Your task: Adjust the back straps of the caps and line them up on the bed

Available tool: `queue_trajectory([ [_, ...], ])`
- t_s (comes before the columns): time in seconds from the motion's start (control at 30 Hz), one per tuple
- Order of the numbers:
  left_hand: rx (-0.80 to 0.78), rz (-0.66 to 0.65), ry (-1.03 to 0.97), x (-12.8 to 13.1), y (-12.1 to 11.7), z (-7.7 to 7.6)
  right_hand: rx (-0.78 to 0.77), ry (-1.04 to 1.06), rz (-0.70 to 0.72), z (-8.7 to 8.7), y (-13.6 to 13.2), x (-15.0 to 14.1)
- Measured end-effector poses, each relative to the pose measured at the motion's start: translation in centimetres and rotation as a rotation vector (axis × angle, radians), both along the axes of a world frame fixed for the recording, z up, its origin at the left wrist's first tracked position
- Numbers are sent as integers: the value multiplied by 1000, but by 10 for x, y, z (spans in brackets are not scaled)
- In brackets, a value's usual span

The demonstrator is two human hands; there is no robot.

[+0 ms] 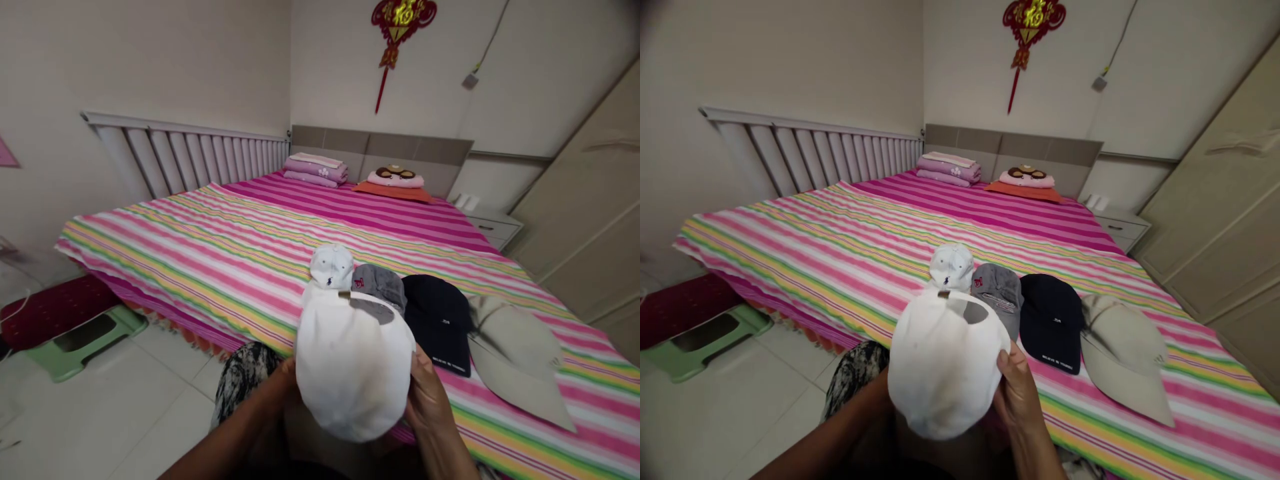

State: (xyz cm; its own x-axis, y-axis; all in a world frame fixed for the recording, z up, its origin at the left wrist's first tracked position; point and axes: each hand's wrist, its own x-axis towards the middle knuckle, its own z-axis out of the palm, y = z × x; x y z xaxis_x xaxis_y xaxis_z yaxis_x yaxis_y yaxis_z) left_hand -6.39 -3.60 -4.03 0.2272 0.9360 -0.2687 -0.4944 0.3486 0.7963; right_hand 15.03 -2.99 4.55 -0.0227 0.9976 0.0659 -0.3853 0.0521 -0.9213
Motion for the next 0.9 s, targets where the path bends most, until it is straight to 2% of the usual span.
queue_trajectory([
  [0.13, 74, -119, -85, -13, 21, 30, -29, -17, 29, -8, -7, 4],
  [0.27, 118, -246, -120, -9, 31, 59, -82, -20, 34, -16, -10, 14],
  [0.33, 135, -303, -115, -3, 32, 72, -128, -45, 80, -18, -11, 23],
  [0.43, 137, -290, -125, 8, 31, 87, -155, -135, 213, -12, -12, 36],
  [0.53, 109, -306, -126, 19, 28, 94, -64, -207, 298, 6, -13, 36],
  [0.67, 106, -431, -192, 27, 22, 99, -19, -325, 320, 26, -16, 17],
  [0.77, 81, -435, -203, 30, 18, 103, -75, -303, 348, 28, -20, 5],
  [0.9, 18, -363, -68, 36, 16, 106, -101, -182, 327, 24, -23, -2],
])
